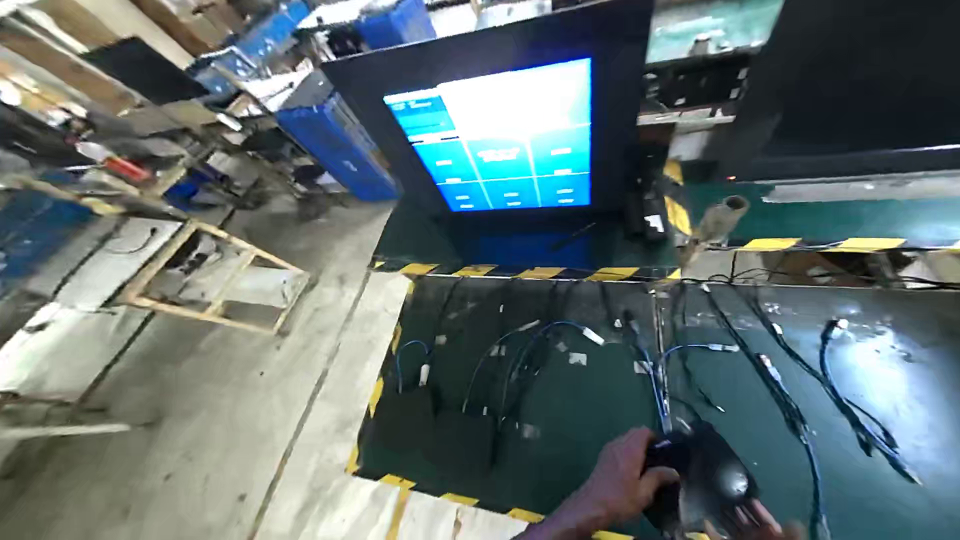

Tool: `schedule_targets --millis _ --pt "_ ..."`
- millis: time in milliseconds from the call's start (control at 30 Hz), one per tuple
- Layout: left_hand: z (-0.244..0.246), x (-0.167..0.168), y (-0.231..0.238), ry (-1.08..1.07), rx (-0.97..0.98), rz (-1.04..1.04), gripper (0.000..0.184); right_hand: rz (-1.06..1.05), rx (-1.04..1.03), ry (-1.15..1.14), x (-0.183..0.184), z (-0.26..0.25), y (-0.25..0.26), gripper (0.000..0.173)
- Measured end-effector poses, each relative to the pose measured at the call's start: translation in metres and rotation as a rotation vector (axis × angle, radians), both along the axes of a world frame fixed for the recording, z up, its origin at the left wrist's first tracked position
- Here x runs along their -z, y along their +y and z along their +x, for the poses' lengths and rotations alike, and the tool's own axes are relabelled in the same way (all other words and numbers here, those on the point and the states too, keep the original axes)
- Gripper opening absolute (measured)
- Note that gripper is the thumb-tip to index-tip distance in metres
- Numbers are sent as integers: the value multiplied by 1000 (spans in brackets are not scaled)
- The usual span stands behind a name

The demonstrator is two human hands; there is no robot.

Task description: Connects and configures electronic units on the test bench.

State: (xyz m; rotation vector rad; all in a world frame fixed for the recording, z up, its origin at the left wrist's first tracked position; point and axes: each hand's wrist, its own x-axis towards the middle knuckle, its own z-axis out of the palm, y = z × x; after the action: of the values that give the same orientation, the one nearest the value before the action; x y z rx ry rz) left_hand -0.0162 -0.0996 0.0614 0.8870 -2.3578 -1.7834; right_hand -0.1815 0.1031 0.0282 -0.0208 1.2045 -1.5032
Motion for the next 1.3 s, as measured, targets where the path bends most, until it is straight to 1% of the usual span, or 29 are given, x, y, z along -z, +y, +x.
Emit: schedule_targets --millis 33,67,100,133,167,200,233,267,300,333,367,433,500,567,633,667,700,767,833,900,967,1033,1133,1300 --pt "17 6 -5 -17 -46 120 51 15 50 14 6 25 -14 50" --pt "34 12 -9 -1 -40 202 51 32 92 55 10 52 -30 41" --pt "50 16 -13 16 -2 243 49 59 122 75 11 78 -45 36" --pt "67 17 -22 -13 15 231 47 77 140 66 15 97 -58 39" --pt "83 13 -37 -111 -32 154 45 107 141 57 19 112 -69 43" --pt "99 10 -58 -276 -113 21 41 141 129 49 19 122 -80 46" --pt "112 11 -83 -494 -179 -105 38 172 119 39 17 130 -89 46" --pt "125 18 -107 -701 -218 -177 41 192 122 25 15 139 -96 45" --pt "135 28 -129 -869 -231 -202 47 196 121 11 16 147 -101 45" --pt "143 41 -145 -985 -212 -193 50 186 110 3 15 153 -106 46" --pt "149 53 -155 -1046 -174 -179 49 170 108 -8 15 158 -111 46" --pt "152 67 -167 -1074 -103 -142 43 140 98 -25 15 165 -119 50" --pt "150 71 -174 -1047 -67 -109 43 142 111 -32 12 171 -125 53" --pt "149 70 -181 -974 -55 -65 42 145 142 -25 8 173 -128 50" --pt "151 66 -187 -817 -152 3 42 133 163 -14 5 172 -129 47" --pt "153 63 -188 -699 -231 85 43 122 169 -19 5 171 -129 46" --pt "155 62 -186 -561 -322 209 42 99 175 -40 8 169 -128 48" --pt "156 50 -174 -310 -474 509 41 57 170 -88 15 164 -128 58" --pt "157 33 -161 -188 -490 696 44 40 178 -101 19 162 -129 62" --pt "158 25 -147 -110 -455 788 50 23 178 -122 18 161 -131 64" --pt "156 18 -133 -26 -462 887 48 9 171 -130 18 159 -130 69" --pt "153 9 -122 49 -504 955 44 17 158 -108 18 157 -129 75" --pt "147 -1 -113 91 -582 977 42 15 162 -91 18 155 -128 75" --pt "146 -5 -108 123 -630 998 39 -5 151 -104 22 155 -124 75"
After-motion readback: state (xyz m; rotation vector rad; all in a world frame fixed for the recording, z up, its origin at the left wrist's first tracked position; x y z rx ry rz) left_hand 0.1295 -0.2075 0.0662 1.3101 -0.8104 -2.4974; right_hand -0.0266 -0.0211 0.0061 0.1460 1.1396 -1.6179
